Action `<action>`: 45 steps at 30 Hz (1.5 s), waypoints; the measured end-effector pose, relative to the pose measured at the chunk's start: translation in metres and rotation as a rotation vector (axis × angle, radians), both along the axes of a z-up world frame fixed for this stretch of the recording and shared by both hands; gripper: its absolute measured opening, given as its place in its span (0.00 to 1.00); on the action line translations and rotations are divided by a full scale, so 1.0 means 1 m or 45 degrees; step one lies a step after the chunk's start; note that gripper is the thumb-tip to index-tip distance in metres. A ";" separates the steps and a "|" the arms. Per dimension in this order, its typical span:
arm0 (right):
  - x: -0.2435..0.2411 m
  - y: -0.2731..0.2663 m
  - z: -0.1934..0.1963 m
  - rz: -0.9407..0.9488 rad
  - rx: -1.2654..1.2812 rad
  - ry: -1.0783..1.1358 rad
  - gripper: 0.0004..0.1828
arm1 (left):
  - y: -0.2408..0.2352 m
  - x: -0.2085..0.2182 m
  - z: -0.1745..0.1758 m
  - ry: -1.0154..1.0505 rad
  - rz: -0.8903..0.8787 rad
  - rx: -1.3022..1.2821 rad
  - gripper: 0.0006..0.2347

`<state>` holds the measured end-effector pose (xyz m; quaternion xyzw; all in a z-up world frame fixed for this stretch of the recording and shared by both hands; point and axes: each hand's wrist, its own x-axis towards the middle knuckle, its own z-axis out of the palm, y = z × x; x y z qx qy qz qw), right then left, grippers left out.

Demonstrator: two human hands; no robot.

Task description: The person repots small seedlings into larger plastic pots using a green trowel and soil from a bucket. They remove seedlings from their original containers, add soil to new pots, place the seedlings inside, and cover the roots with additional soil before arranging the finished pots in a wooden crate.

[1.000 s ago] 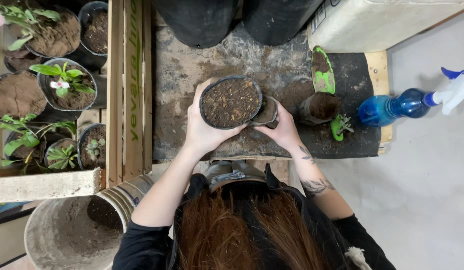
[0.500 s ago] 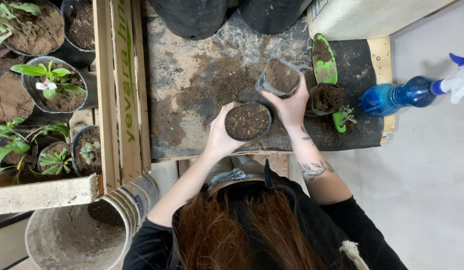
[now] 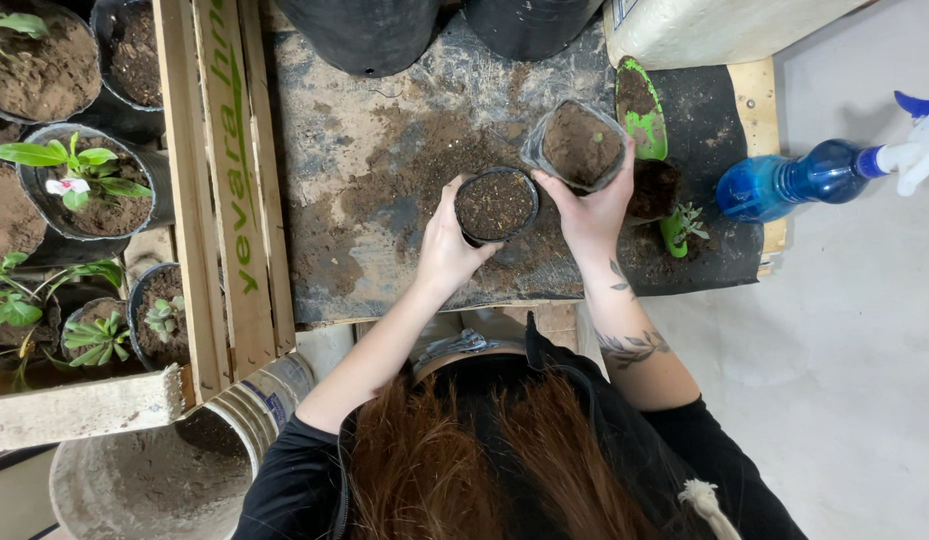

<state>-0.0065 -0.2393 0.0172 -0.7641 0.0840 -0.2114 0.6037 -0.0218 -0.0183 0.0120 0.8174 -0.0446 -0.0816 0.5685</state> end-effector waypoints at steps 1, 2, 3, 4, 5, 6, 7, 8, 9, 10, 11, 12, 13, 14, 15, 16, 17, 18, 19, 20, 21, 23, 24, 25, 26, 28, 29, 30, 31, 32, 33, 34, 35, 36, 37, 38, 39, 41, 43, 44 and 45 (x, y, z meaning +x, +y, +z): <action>-0.008 0.000 0.006 0.019 -0.021 -0.021 0.60 | 0.000 -0.002 0.000 0.012 0.008 0.045 0.44; -0.014 0.002 0.019 0.015 -0.020 -0.016 0.60 | 0.000 -0.003 0.002 0.016 0.004 0.046 0.44; -0.019 0.003 0.033 0.054 -0.052 -0.063 0.56 | -0.001 -0.003 0.004 0.024 0.036 0.065 0.44; -0.024 0.004 0.046 0.092 -0.084 -0.109 0.53 | -0.002 -0.003 0.006 0.033 0.067 0.083 0.43; -0.034 0.002 0.055 0.088 -0.084 -0.105 0.53 | -0.001 -0.003 0.005 0.037 0.062 0.084 0.43; -0.044 -0.001 0.064 0.099 -0.182 -0.131 0.50 | 0.000 -0.003 0.004 0.039 0.131 0.095 0.43; -0.052 -0.003 0.074 0.114 -0.280 -0.160 0.47 | 0.002 -0.001 0.004 0.038 0.204 0.106 0.42; -0.056 -0.008 0.060 0.113 -0.279 -0.159 0.47 | 0.003 0.003 0.001 0.038 0.202 0.107 0.42; -0.062 -0.014 0.047 0.102 -0.262 -0.055 0.49 | 0.004 0.004 -0.003 0.046 0.282 0.118 0.45; -0.069 -0.020 0.033 0.090 -0.244 0.049 0.52 | 0.005 0.005 -0.007 0.053 0.361 0.130 0.47; -0.074 -0.020 0.026 0.091 -0.244 0.053 0.52 | 0.006 0.005 -0.011 0.056 0.361 0.130 0.47; -0.078 -0.020 0.018 0.108 -0.225 0.106 0.52 | 0.007 0.006 -0.015 0.051 0.370 0.124 0.47; -0.082 -0.020 0.011 0.126 -0.207 0.157 0.52 | 0.008 0.008 -0.019 0.044 0.382 0.117 0.47; -0.081 -0.019 0.006 0.128 -0.208 0.158 0.52 | 0.009 0.008 -0.019 0.045 0.383 0.116 0.47; -0.083 -0.018 0.000 0.163 -0.194 0.231 0.52 | 0.011 0.006 -0.018 0.023 0.361 0.085 0.48; -0.084 -0.017 -0.006 0.199 -0.181 0.303 0.52 | 0.013 0.004 -0.018 0.001 0.340 0.054 0.49; -0.083 -0.015 -0.004 0.200 -0.181 0.302 0.52 | 0.016 0.000 0.003 0.000 0.341 0.054 0.49; -0.082 -0.012 -0.001 0.217 -0.172 0.321 0.51 | 0.019 -0.004 0.024 -0.051 0.309 0.037 0.50; -0.081 -0.008 0.002 0.235 -0.161 0.340 0.50 | 0.024 -0.009 0.045 -0.102 0.278 0.025 0.52; -0.077 -0.008 0.007 0.239 -0.158 0.339 0.50 | 0.030 -0.014 0.041 -0.102 0.280 0.028 0.52; -0.073 -0.007 0.011 0.283 -0.168 0.381 0.49 | 0.036 -0.019 0.037 -0.290 0.231 0.047 0.49; -0.068 -0.014 0.008 0.328 -0.176 0.423 0.48 | 0.042 -0.023 0.036 -0.477 0.180 0.068 0.46; -0.066 -0.021 0.000 0.369 -0.210 0.440 0.51 | 0.042 -0.023 0.039 -0.649 0.039 0.188 0.43; -0.065 -0.028 -0.008 0.412 -0.243 0.458 0.54 | 0.042 -0.024 0.042 -0.816 -0.104 0.310 0.40; -0.062 -0.028 -0.005 0.415 -0.240 0.459 0.54 | 0.038 -0.024 0.044 -0.814 -0.103 0.313 0.40; -0.056 -0.031 0.002 0.549 -0.202 0.463 0.52 | 0.028 -0.023 0.048 -0.997 -0.545 0.552 0.32; -0.056 -0.033 -0.002 0.547 -0.199 0.462 0.52 | 0.019 -0.021 0.048 -0.998 -0.548 0.553 0.32; -0.056 -0.035 -0.006 0.578 -0.224 0.432 0.51 | 0.010 -0.019 0.049 -1.150 -0.621 0.671 0.23; -0.054 -0.038 -0.009 0.609 -0.251 0.397 0.51 | 0.001 -0.016 0.049 -1.307 -0.691 0.790 0.16; -0.054 -0.038 -0.011 0.607 -0.251 0.392 0.51 | -0.008 -0.010 0.044 -1.312 -0.691 0.792 0.16; -0.055 -0.039 -0.013 0.618 -0.249 0.364 0.48 | -0.017 -0.006 0.038 -1.430 -0.653 0.798 0.10; -0.057 -0.040 -0.015 0.629 -0.247 0.336 0.46 | -0.026 -0.002 0.031 -1.548 -0.614 0.802 0.09; -0.057 -0.042 -0.017 0.630 -0.247 0.337 0.46 | -0.032 0.001 0.023 -1.547 -0.613 0.802 0.09; -0.058 -0.044 -0.019 0.628 -0.238 0.317 0.45 | -0.037 0.005 0.014 -1.583 -0.616 0.809 0.10; -0.056 -0.044 -0.021 0.631 -0.229 0.293 0.44 | -0.041 0.010 0.006 -1.621 -0.614 0.823 0.11; -0.055 -0.045 -0.023 0.637 -0.227 0.288 0.44 | -0.042 0.010 0.005 -1.622 -0.610 0.830 0.11; -0.055 -0.046 -0.024 0.642 -0.224 0.278 0.43 | -0.043 0.010 0.004 -1.636 -0.622 0.803 0.12; -0.053 -0.050 -0.031 0.649 -0.221 0.266 0.43 | -0.044 0.010 0.002 -1.649 -0.631 0.779 0.12; -0.051 -0.055 -0.042 0.652 -0.205 0.256 0.45 | -0.042 0.008 -0.001 -1.712 -0.635 0.780 0.09; -0.050 -0.053 -0.040 0.657 -0.202 0.258 0.45 | -0.043 0.008 0.000 -1.708 -0.633 0.784 0.09; -0.050 -0.052 -0.038 0.659 -0.200 0.240 0.44 | -0.044 0.008 0.001 -1.730 -0.594 0.791 0.11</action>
